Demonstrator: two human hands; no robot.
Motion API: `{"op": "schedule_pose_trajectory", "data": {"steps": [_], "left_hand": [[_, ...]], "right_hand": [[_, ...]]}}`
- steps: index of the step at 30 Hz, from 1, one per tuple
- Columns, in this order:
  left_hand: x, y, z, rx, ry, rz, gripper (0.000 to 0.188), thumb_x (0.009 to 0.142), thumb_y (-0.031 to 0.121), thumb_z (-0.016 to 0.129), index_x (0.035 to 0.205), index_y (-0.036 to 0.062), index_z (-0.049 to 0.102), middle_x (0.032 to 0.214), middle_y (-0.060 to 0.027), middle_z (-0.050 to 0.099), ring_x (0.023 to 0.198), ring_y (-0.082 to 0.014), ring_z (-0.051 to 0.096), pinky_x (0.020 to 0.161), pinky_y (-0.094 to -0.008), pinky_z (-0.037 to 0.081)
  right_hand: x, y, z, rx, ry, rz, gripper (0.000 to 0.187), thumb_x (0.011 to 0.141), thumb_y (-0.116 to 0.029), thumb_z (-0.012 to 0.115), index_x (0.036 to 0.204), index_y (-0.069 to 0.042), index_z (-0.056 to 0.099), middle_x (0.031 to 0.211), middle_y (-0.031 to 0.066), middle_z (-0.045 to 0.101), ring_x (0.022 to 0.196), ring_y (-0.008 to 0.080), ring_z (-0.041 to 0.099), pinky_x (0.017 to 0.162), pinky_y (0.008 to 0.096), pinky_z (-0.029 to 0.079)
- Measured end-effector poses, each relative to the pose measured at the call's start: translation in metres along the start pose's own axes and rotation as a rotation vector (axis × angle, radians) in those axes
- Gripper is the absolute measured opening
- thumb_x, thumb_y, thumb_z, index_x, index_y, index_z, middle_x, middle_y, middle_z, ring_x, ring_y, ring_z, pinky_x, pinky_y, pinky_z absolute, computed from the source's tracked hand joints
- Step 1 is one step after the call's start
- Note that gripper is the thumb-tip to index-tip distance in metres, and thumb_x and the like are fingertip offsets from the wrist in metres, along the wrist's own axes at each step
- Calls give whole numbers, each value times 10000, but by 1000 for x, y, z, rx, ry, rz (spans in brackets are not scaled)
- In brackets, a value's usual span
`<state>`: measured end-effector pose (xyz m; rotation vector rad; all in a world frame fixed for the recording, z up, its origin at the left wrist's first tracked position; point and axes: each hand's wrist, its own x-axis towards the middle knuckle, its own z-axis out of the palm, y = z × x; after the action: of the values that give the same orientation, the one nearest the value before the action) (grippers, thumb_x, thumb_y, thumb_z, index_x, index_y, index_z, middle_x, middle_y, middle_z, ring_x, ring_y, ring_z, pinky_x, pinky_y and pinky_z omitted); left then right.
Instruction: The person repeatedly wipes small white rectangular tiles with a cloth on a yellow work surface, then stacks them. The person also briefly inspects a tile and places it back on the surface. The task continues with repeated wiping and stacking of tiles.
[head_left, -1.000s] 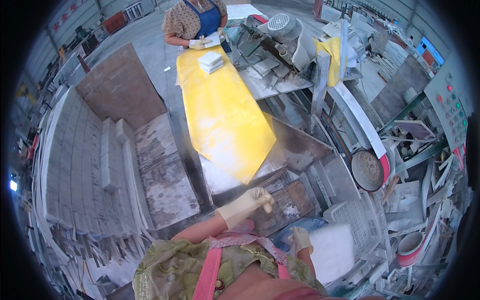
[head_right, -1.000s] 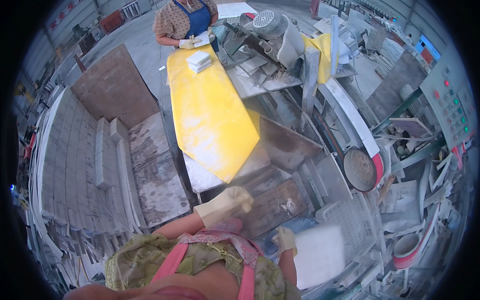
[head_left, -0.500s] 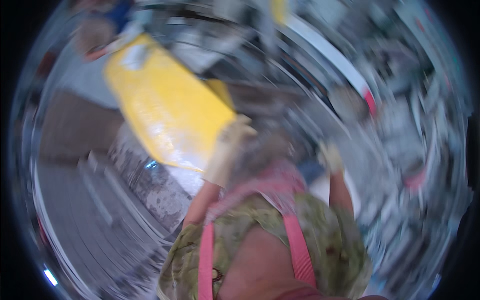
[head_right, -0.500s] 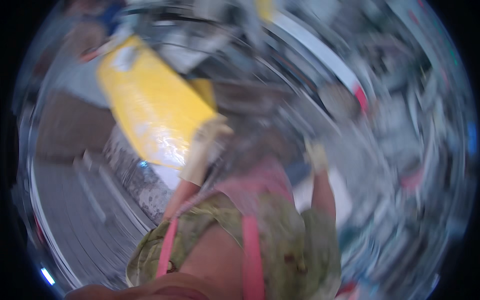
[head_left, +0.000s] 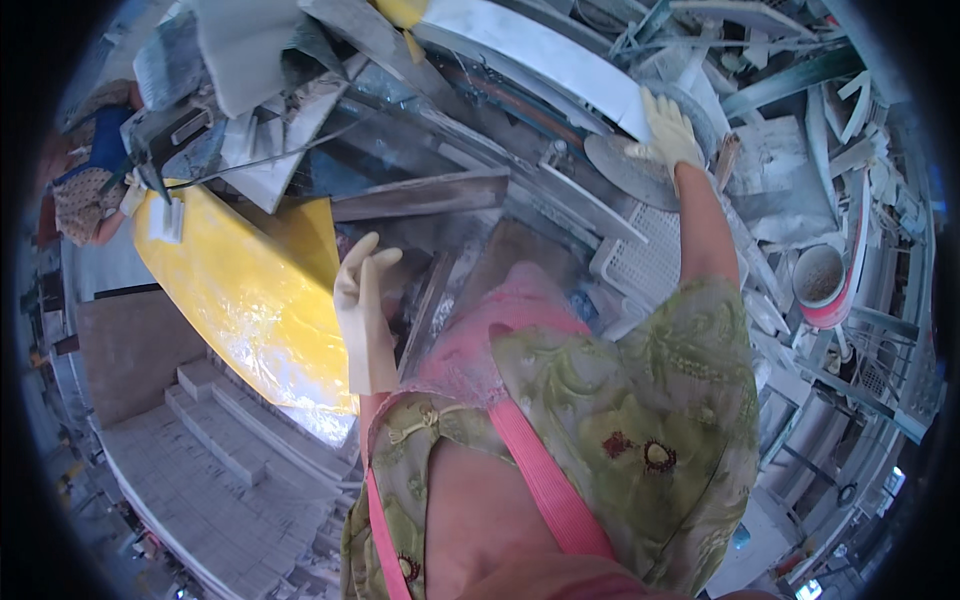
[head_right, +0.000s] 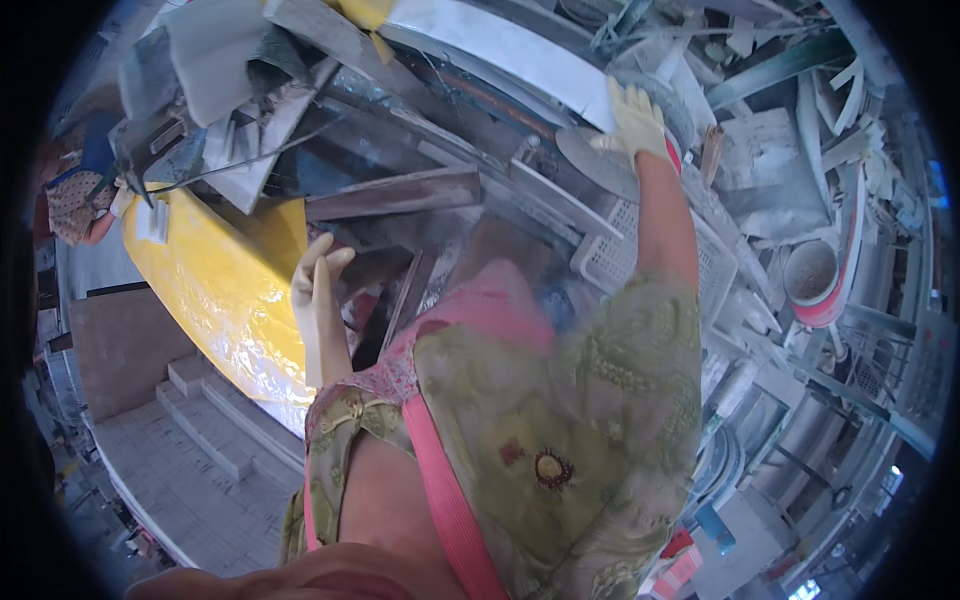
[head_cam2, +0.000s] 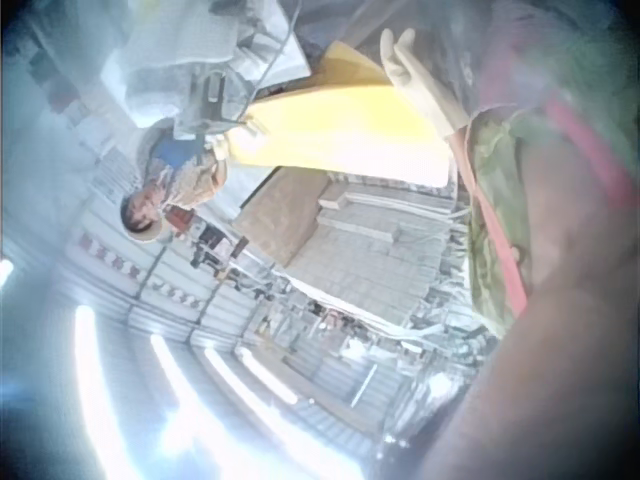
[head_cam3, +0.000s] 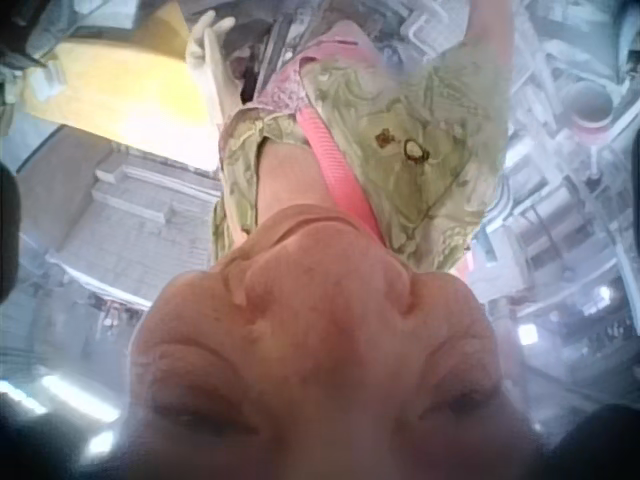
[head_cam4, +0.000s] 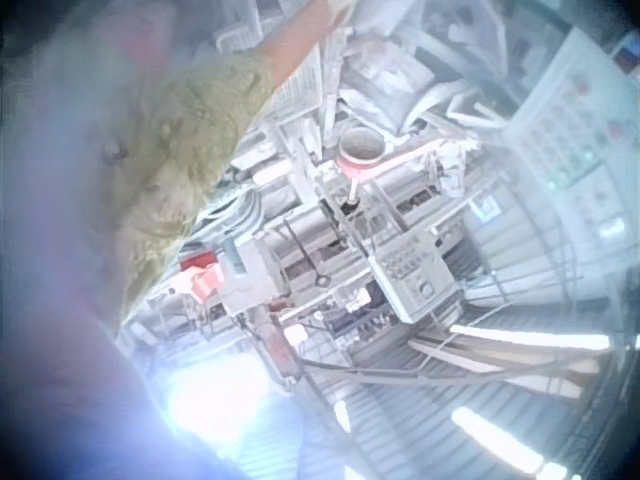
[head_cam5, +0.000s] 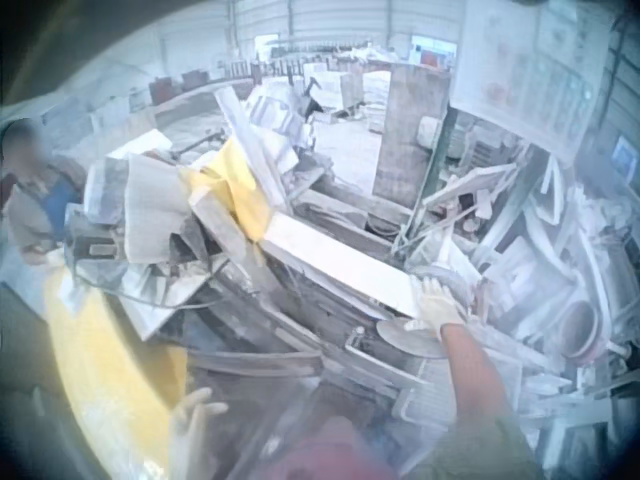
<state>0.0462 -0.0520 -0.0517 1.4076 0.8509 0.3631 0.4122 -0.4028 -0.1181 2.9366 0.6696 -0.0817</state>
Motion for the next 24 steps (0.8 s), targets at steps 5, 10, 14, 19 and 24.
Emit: {"op": "schedule_pose_trajectory", "data": {"steps": [5, 10, 14, 19, 24], "left_hand": [[13, 9, 43, -50, -33, -27, 335, 1032, 234, 593, 1322, 68, 614, 1062, -44, 749, 876, -71, 640, 715, -191, 469], [24, 11, 59, -36, -28, -92, 321, 1048, 200, 562, 1337, 67, 606, 1066, -43, 750, 919, -88, 671, 744, -194, 505], [27, 12, 65, -58, -33, -21, 327, 1049, 188, 550, 1344, 54, 602, 1062, -47, 753, 968, -108, 686, 789, -232, 536], [23, 4, 56, -175, 26, 16, 333, 1036, 141, 545, 1324, -19, 595, 1057, -97, 754, 1028, -141, 687, 934, -263, 512], [17, -7, 36, -176, 27, -10, 348, 1028, 198, 541, 1319, 20, 609, 1050, -39, 756, 1006, -106, 669, 912, -231, 477]], "right_hand": [[13, 20, 9, 128, -65, -46, 1200, 607, -420, 928, 1570, -65, 306, 1343, 233, 594, 1219, 415, 595, 1047, 469, 475], [31, 6, -1, 313, 113, -36, 1153, 613, -423, 926, 1543, -60, 349, 1265, 251, 637, 1202, 429, 604, 1029, 451, 490], [66, -21, -14, 281, 84, -70, 1127, 608, -408, 931, 1527, -71, 374, 1245, 258, 642, 1189, 422, 611, 1005, 461, 494], [77, -29, -18, 280, 10, -193, 1048, 637, -357, 924, 1504, -71, 410, 1235, 258, 644, 1178, 429, 616, 981, 476, 500], [98, -18, -6, 267, -151, -101, 1250, 592, -435, 949, 1576, -63, 273, 1339, 278, 617, 1230, 435, 609, 1007, 474, 505]]}}
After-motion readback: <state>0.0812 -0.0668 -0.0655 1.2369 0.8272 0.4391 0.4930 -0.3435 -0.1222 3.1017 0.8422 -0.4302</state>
